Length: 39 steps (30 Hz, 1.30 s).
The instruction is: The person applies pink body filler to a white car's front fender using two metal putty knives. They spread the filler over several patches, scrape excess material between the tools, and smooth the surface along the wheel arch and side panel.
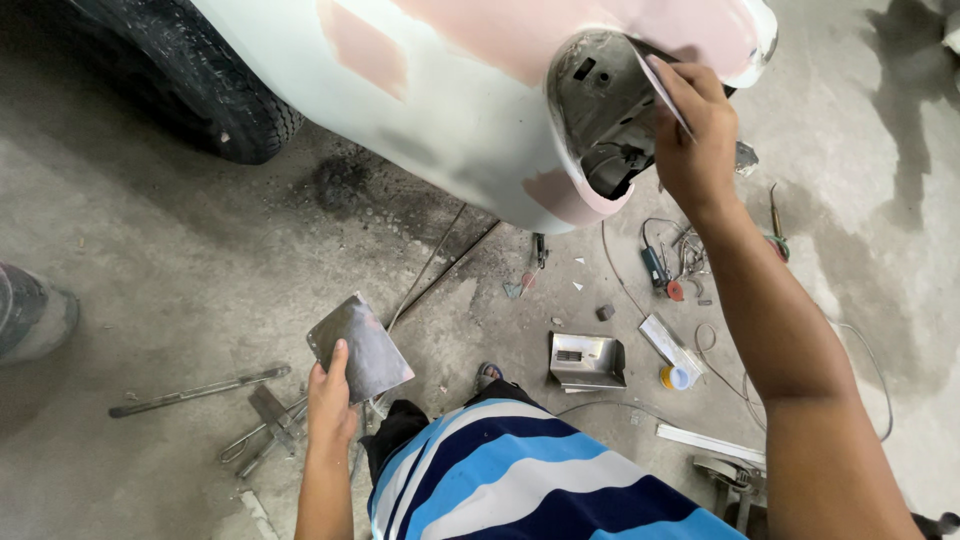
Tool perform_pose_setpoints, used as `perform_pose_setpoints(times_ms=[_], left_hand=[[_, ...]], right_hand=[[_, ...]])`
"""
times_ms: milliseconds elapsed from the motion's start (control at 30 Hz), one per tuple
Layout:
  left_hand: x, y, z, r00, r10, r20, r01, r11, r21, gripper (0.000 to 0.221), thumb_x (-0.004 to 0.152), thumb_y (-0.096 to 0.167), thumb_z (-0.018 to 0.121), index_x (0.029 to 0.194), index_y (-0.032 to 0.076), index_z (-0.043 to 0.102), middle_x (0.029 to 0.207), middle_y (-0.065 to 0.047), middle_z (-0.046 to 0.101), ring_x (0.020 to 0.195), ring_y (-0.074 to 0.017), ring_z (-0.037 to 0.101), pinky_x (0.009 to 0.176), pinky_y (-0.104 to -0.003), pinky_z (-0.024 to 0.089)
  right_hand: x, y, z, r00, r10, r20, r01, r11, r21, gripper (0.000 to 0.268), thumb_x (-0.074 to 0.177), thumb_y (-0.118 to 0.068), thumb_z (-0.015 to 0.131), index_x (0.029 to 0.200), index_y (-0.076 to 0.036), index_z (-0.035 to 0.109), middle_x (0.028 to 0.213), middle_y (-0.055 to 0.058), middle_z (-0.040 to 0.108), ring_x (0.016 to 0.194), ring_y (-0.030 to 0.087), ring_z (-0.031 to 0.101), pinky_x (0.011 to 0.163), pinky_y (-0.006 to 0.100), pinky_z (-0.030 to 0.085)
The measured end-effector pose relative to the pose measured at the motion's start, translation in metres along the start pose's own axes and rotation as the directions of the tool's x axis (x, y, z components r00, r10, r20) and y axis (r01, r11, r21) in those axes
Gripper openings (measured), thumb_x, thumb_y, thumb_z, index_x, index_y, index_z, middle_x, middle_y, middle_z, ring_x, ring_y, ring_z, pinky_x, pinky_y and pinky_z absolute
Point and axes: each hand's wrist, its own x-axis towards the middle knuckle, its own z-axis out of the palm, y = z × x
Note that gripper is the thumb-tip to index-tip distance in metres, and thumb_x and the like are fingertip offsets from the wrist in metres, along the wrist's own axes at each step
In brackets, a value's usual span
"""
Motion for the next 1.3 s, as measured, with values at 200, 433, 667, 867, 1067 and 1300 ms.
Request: perform_pose_setpoints(times_ms=[200, 433, 667, 867, 1067, 1300], left_hand=[[0.002, -0.003, -0.004, 1.000, 0.006, 0.021, -0.006, 1.000, -0.025, 0.042, 0.101, 0.030, 0.061, 0.129, -0.001, 0.061, 0.122, -0.010, 0.068, 0.107, -0.0212, 0.067, 0.091, -0.038, 0.055], [0.000, -0.009, -0.018, 0.999, 0.037, -0.012, -0.037, 0.999, -0.010, 0.046, 0.100, 0.031, 0.062, 0.132, -0.001, 0.060, 0.126, -0.010, 0.067, 0.112, -0.0194, 0.065, 0.095, -0.035, 0.053], [0.002, -0.008, -0.014, 0.999, -0.008, -0.038, 0.009, 1.000, 0.023, 0.045, 0.100, 0.032, 0.061, 0.131, 0.000, 0.059, 0.126, -0.010, 0.067, 0.113, -0.0186, 0.066, 0.096, -0.035, 0.054], [0.002, -0.011, -0.016, 0.999, 0.037, -0.004, -0.037, 0.999, -0.006, 0.044, 0.100, 0.031, 0.061, 0.131, -0.001, 0.060, 0.125, -0.009, 0.067, 0.112, -0.0192, 0.065, 0.095, -0.035, 0.054], [0.003, -0.014, -0.017, 0.999, 0.043, -0.014, -0.043, 0.999, 0.003, 0.044, 0.100, 0.030, 0.062, 0.131, -0.001, 0.060, 0.125, -0.008, 0.068, 0.112, -0.0184, 0.065, 0.095, -0.034, 0.053], [0.006, -0.016, -0.019, 0.999, 0.050, -0.011, -0.051, 0.999, -0.011, 0.043, 0.100, 0.030, 0.062, 0.131, 0.001, 0.061, 0.122, -0.007, 0.068, 0.108, -0.0186, 0.066, 0.093, -0.035, 0.053]], right_hand=[[0.019, -0.006, 0.017, 0.999, -0.016, 0.049, 0.013, 0.999, 0.049, 0.041, 0.101, 0.012, 0.059, 0.140, 0.000, 0.066, 0.127, 0.022, 0.066, 0.105, 0.035, 0.069, 0.093, 0.038, 0.056], [0.021, -0.008, -0.003, 0.997, 0.021, 0.078, -0.023, 0.999, 0.031, 0.047, 0.097, 0.015, 0.054, 0.140, 0.001, 0.068, 0.129, 0.021, 0.067, 0.107, 0.034, 0.071, 0.094, 0.037, 0.057], [0.017, -0.004, 0.014, 0.998, -0.046, 0.038, 0.044, 0.998, 0.054, 0.044, 0.098, 0.016, 0.058, 0.138, 0.002, 0.069, 0.128, 0.022, 0.066, 0.110, 0.034, 0.069, 0.097, 0.038, 0.056], [0.027, -0.007, 0.014, 0.985, 0.142, 0.098, -0.157, 0.972, 0.176, 0.037, 0.103, 0.011, 0.057, 0.136, -0.001, 0.068, 0.128, 0.019, 0.067, 0.101, 0.033, 0.069, 0.087, 0.034, 0.055], [0.028, -0.007, 0.014, 0.997, -0.017, 0.081, 0.008, 0.994, 0.110, 0.043, 0.096, 0.016, 0.056, 0.134, 0.001, 0.067, 0.132, 0.021, 0.066, 0.115, 0.036, 0.070, 0.102, 0.036, 0.055], [-0.007, -0.015, 0.034, 0.987, -0.002, 0.159, 0.002, 1.000, 0.005, 0.057, 0.094, 0.009, 0.062, 0.148, -0.010, 0.062, 0.139, 0.019, 0.061, 0.114, 0.037, 0.067, 0.095, 0.041, 0.055]])
